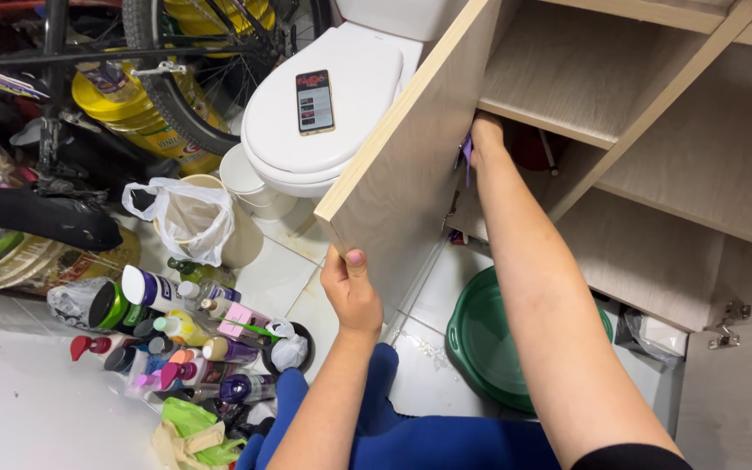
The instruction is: The person sits on the floor and cleans the inside of a bathroom cabinet. They place a package inside, then dip a purple cloth into a green basin of water and wipe the cabinet door and interior shelves.
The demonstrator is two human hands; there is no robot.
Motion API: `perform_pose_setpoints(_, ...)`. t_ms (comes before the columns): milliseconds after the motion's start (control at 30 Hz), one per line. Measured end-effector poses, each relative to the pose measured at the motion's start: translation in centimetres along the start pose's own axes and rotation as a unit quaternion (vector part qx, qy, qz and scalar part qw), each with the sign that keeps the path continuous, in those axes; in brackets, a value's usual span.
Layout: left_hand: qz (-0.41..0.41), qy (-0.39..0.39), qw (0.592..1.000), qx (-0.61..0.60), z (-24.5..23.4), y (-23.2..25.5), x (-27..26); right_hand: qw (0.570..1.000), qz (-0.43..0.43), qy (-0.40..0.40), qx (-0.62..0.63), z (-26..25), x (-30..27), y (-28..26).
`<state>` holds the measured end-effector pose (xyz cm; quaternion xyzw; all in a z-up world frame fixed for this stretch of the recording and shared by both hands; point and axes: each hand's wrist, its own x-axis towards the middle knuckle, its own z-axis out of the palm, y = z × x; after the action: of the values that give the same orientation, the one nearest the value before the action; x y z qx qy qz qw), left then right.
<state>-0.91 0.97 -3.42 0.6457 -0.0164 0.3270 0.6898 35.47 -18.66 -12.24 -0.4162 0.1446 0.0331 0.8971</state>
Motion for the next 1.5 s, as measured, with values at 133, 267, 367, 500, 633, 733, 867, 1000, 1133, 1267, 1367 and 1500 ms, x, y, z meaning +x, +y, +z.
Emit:
perform_pose_setpoints(133,0.029,0.005,1.0,0.0,0.2,0.1,0.3,1.0,-0.005,0.001,0.005,0.5,0.6,0.1)
perform_pose_setpoints(267,0.022,0.031,0.999,-0.001,0.8,0.3,0.7,0.997,-0.024,0.05,0.061,0.3,0.1,1.3)
perform_pose_setpoints(367,0.042,0.025,0.999,-0.021,1.0,0.5,0.5,0.985,-0.1,0.133,0.056,0.5,-1.3,2.2)
perform_pose_setpoints(500,0.038,0.034,0.999,-0.013,1.1,0.2,0.4,0.969,-0.134,0.198,0.055,1.6,-3.6,2.4)
perform_pose_setpoints(633,0.032,0.041,0.999,-0.011,1.2,0.0,0.5,0.955,-0.138,0.259,-0.048,1.9,-5.7,1.8)
perform_pose_setpoints(733,0.041,0.042,0.998,-0.008,1.3,0.1,0.6,0.945,-0.129,0.283,-0.101,1.7,-6.6,1.4)
perform_pose_setpoints(867,0.045,0.035,0.998,-0.017,1.5,0.5,0.8,0.943,-0.086,0.281,-0.154,0.5,-6.7,0.8)
perform_pose_setpoints(1000,0.051,0.033,0.998,-0.019,1.7,0.8,1.1,0.953,-0.064,0.239,-0.177,-1.1,-5.9,-0.3)
perform_pose_setpoints(1133,0.051,0.039,0.998,-0.003,1.8,0.8,1.0,0.965,-0.007,0.144,-0.219,-3.2,-4.4,-1.6)
perform_pose_setpoints(1267,0.054,0.037,0.998,-0.007,1.6,0.5,1.3,0.969,0.075,0.033,-0.234,-4.0,-2.7,-3.3)
perform_pose_setpoints(1367,0.057,0.041,0.998,0.002,1.4,0.2,1.5,0.965,0.095,-0.028,-0.244,-4.3,-2.7,-3.8)
perform_pose_setpoints(1500,0.051,0.042,0.998,-0.01,1.6,0.1,1.4,0.962,0.005,0.078,-0.261,-4.8,-4.4,-2.4)
